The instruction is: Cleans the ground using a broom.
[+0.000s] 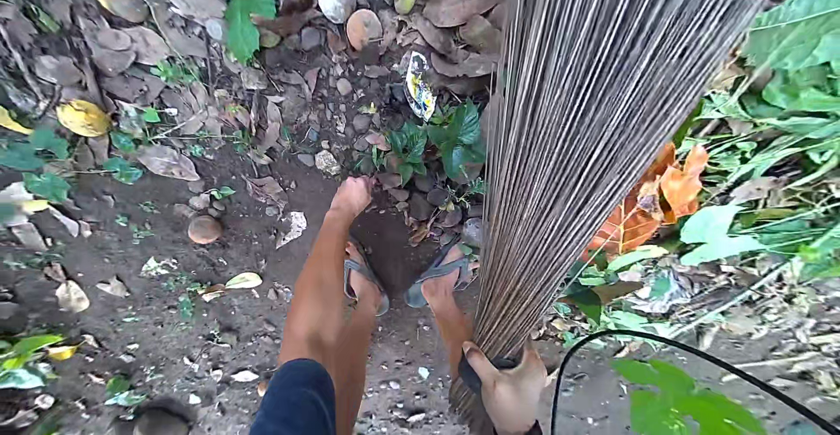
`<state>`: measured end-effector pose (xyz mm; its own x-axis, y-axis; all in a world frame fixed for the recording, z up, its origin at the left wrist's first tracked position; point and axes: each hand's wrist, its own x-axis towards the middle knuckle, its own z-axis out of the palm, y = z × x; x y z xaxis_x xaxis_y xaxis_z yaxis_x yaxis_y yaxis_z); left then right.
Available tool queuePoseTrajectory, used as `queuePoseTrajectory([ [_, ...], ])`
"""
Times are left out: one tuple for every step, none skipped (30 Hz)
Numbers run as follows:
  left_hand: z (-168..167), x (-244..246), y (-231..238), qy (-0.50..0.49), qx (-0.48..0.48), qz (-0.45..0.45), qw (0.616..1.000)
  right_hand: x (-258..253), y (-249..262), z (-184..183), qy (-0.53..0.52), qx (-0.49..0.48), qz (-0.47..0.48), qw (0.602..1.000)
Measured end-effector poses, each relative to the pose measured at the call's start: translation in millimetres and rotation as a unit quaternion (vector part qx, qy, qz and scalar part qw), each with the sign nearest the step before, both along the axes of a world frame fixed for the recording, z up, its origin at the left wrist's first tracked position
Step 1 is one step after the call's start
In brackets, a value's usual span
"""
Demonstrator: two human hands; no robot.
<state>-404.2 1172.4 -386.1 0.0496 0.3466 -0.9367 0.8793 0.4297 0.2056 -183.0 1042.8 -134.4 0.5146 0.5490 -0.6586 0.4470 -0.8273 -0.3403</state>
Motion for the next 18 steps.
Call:
queuePoseTrajectory([
  [9,3,1,-0.027,0.025,-0.003,0.999,2,1,-1,-0.004,0.008,0.002,1.0],
  [22,9,1,-0.059,0.055,-0.011,0.997,4,1,-2,-0.01,0.015,0.0,1.0],
  [38,16,-3,-0.096,0.089,-0.026,0.991,5,1,-2,-0.016,0.018,-0.007,1.0],
  [52,25,-9,-0.137,0.129,-0.053,0.981,7,2,-3,-0.023,0.021,-0.018,0.999],
  [60,36,-15,-0.181,0.154,-0.096,0.967,9,4,-3,-0.026,0.023,-0.031,0.999],
  [63,47,-19,-0.225,0.154,-0.159,0.949,9,5,-3,-0.025,0.026,-0.044,0.998],
  [60,59,-22,-0.264,0.149,-0.223,0.926,10,5,-4,-0.025,0.031,-0.054,0.998],
  [52,70,-22,-0.286,0.128,-0.268,0.911,11,6,-5,-0.024,0.035,-0.065,0.997],
  [40,78,-21,-0.291,0.124,-0.283,0.906,12,5,-6,-0.023,0.039,-0.076,0.996],
  [28,81,-17,-0.275,0.138,-0.269,0.913,13,6,-7,-0.02,0.042,-0.091,0.995],
  [18,82,-9,-0.238,0.163,-0.238,0.927,13,7,-8,-0.017,0.045,-0.104,0.993],
  [12,81,2,-0.187,0.19,-0.215,0.94,13,6,-9,-0.02,0.049,-0.113,0.992],
  [10,79,15,-0.131,0.191,-0.214,0.949,13,5,-9,-0.022,0.051,-0.121,0.991],
  [10,78,28,-0.081,0.19,-0.234,0.95,14,4,-9,-0.022,0.052,-0.127,0.99],
  [9,78,39,-0.041,0.189,-0.27,0.943,14,3,-9,-0.019,0.051,-0.131,0.99],
  [9,79,45,-0.017,0.188,-0.297,0.936,14,3,-8,-0.015,0.047,-0.133,0.99],
  [10,81,50,0.002,0.169,-0.307,0.937,13,2,-8,-0.012,0.041,-0.133,0.99],
  [12,87,54,0.026,0.133,-0.296,0.946,13,3,-7,-0.009,0.037,-0.133,0.99],
])
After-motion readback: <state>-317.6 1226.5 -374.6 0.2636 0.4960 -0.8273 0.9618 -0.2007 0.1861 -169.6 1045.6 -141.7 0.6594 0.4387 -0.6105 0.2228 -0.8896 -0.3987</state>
